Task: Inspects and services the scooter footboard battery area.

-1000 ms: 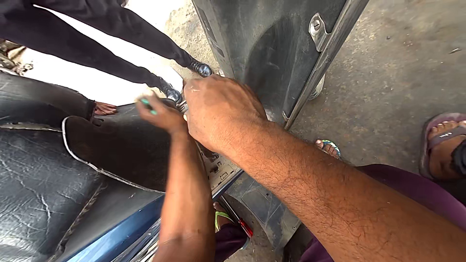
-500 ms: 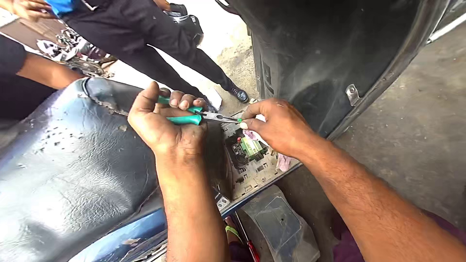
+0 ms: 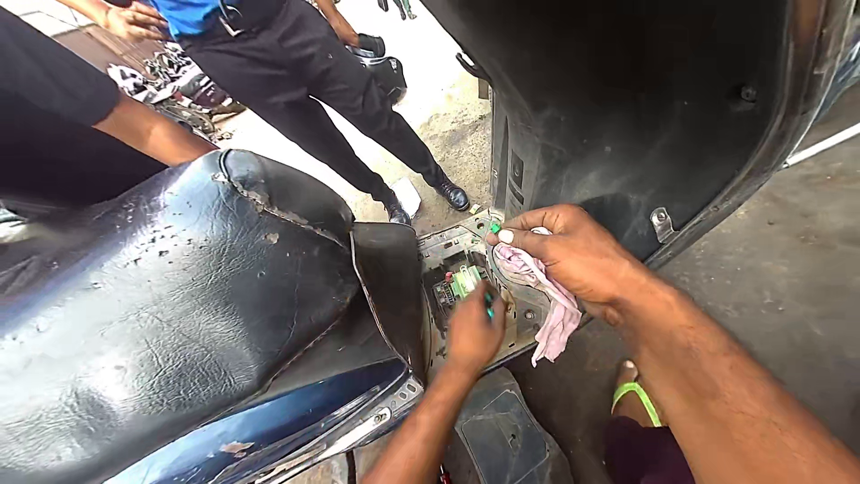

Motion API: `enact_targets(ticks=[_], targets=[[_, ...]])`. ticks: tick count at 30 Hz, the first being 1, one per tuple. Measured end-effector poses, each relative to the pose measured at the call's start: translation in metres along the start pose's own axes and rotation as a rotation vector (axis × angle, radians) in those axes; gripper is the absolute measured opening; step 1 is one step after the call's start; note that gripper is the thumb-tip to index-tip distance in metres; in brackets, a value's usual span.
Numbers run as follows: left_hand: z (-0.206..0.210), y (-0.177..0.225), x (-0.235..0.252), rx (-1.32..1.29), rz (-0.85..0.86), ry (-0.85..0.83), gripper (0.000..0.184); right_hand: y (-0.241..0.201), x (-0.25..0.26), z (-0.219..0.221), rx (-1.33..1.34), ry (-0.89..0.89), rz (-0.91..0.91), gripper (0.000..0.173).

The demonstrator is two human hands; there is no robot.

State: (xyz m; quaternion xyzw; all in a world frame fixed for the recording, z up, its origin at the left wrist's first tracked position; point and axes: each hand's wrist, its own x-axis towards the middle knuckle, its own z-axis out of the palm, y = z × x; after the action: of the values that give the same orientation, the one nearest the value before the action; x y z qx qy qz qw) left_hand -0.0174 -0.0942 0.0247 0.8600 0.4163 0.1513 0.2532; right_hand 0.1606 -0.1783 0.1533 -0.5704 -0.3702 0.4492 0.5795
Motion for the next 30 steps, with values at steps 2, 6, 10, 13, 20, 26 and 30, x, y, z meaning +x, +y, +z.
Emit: enact_targets(ticks=[2, 6, 10, 13, 20, 26, 30], targets=[[0.052, -0.031, -0.011, 0.265, -0.028, -0.151, 0.04, 0.0, -0.001, 0.001, 0.02, -0.002, -0.003, 0.019], [0.105, -0.072, -0.027, 0.536, 0.134, -0.016, 0.054, 0.011, -0.008, 0.0, -0.01, 0.026, -0.025, 0.019], [0.115, -0.074, -0.026, 0.575, 0.142, 0.129, 0.064, 0.005, -0.009, 0.004, 0.026, 0.034, -0.035, 0.018], [0.117, -0.067, -0.031, 0.571, 0.102, 0.124, 0.067, -0.001, -0.007, 0.006, 0.081, 0.035, -0.036, 0.018], [0.118, -0.069, -0.037, 0.545, 0.15, 0.149, 0.068, 0.001, -0.005, 0.004, 0.147, 0.126, -0.057, 0.014], [0.063, -0.004, -0.023, -0.646, 0.041, 0.292, 0.031, 0.009, -0.001, 0.004, 0.027, 0.155, -0.035, 0.014], [0.012, 0.065, -0.018, -1.451, 0.013, 0.259, 0.036, 0.008, -0.005, 0.01, 0.039, 0.092, 0.015, 0.019]])
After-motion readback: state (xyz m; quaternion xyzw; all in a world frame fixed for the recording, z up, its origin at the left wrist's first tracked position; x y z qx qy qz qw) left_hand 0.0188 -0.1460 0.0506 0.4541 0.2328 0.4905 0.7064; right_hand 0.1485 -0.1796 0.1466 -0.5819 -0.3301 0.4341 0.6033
